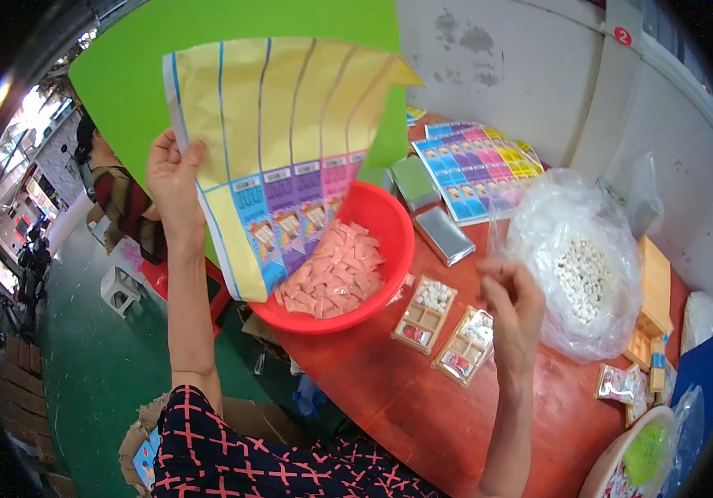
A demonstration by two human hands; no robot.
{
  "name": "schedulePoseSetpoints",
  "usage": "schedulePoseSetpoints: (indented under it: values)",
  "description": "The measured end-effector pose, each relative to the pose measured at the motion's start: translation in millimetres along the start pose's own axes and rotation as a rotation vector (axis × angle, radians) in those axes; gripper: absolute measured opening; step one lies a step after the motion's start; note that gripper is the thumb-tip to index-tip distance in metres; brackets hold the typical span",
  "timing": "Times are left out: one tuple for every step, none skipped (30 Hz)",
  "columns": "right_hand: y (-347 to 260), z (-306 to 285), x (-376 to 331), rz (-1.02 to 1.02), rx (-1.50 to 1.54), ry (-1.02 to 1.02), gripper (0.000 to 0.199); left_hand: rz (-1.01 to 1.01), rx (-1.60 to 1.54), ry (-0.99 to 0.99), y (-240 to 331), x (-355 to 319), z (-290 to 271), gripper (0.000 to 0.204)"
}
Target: Packaging small white cubes and pink items into plastic trays and sealing them with adhesive strips.
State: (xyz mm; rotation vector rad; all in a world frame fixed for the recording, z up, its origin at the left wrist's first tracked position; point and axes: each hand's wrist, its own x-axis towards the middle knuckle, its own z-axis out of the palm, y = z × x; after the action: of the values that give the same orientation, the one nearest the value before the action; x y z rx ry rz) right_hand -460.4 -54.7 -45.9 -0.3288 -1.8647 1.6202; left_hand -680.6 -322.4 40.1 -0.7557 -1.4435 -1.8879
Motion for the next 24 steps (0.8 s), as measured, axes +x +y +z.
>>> schedulePoseSetpoints:
  values:
    - [-20,11,9,-0.076,-0.005,0.004,0.016,0.015,0.004,0.004,5,-1,-3,0.018]
    - [-38,21,18,-0.147,-0.014,0.013,0.016,-0.012,-0.039,-0.005,8,-4,-4,0.019]
    - [-51,36,25,-0.207,0.009,0.006,0.016,-0.046,-0.073,-0.008,11,-8,-10,0.02]
    - [-58,44,28,-0.253,0.019,0.01,0.016,-0.064,-0.07,-0.008,10,-12,-10,0.02]
    - [-58,50,33,-0.232,0.008,0.009,0.016,-0.07,-0.1,-0.002,8,-13,-8,0.02]
    - [-59,53,36,-0.248,0.028,-0.05,0.017,-0.077,-0.131,0.006,7,-15,-6,0.019]
    - [-58,56,38,-0.273,0.054,-0.109,0.017,-0.091,-0.129,0.007,6,-14,-3,0.019]
    - [-54,60,36,-0.258,0.049,-0.112,0.017,-0.083,-0.172,-0.002,4,-15,0,0.019]
    - [-45,65,33,-0.238,0.01,-0.135,0.018,-0.076,-0.213,-0.01,3,-16,1,0.019]
    - [-37,69,33,-0.225,-0.029,-0.157,0.018,-0.086,-0.209,-0.006,1,-17,6,0.019]
    - [-30,74,34,-0.248,-0.117,-0.185,0.029,-0.101,-0.276,-0.035,1,-18,11,0.018]
    - [-26,78,35,-0.238,-0.115,-0.194,0.029,-0.115,-0.342,-0.063,1,-21,14,0.018]
    - [-31,89,34,-0.527,-0.287,-0.172,0.042,-0.122,-0.334,-0.063,0,-25,19,0.018]
    - [-34,102,32,-0.811,-0.46,-0.147,0.055,-0.182,-0.358,-0.077,-3,-31,23,0.018]
    - [-36,115,34,-0.891,-0.54,-0.226,0.071,-0.24,-0.38,-0.091,-4,-36,25,0.017]
    - [-35,125,38,-0.966,-0.627,-0.3,0.086,-0.254,-0.38,-0.097,-6,-42,32,0.017]
    - [-31,137,41,-0.952,-0.625,-0.299,0.086,-0.306,-0.462,-0.085,-4,-48,36,0.017]
    - [-23,149,47,-0.969,-0.616,-0.291,0.093,-0.358,-0.545,-0.072,-4,-51,37,0.017]
    - [-14,159,49,-0.991,-0.597,-0.293,0.101,-0.365,-0.531,-0.068,-5,-52,32,0.017]
    - [-7,164,51,-0.983,-0.586,-0.301,0.101,-0.384,-0.528,-0.042,-7,-50,25,0.018]
    - [-1,167,52,-0.955,-0.499,-0.27,0.103,-0.403,-0.526,-0.016,-9,-51,20,0.018]
    - [8,168,54,-0.924,-0.419,-0.238,0.104,-0.412,-0.521,-0.013,-11,-56,19,0.018]
    - [18,167,58,-0.915,-0.42,-0.242,0.104,-0.37,-0.315,-0.116,-11,-66,17,0.02]
    - [30,162,62,-0.868,-0.454,-0.226,0.104,-0.326,-0.111,-0.22,-14,-74,15,0.023]
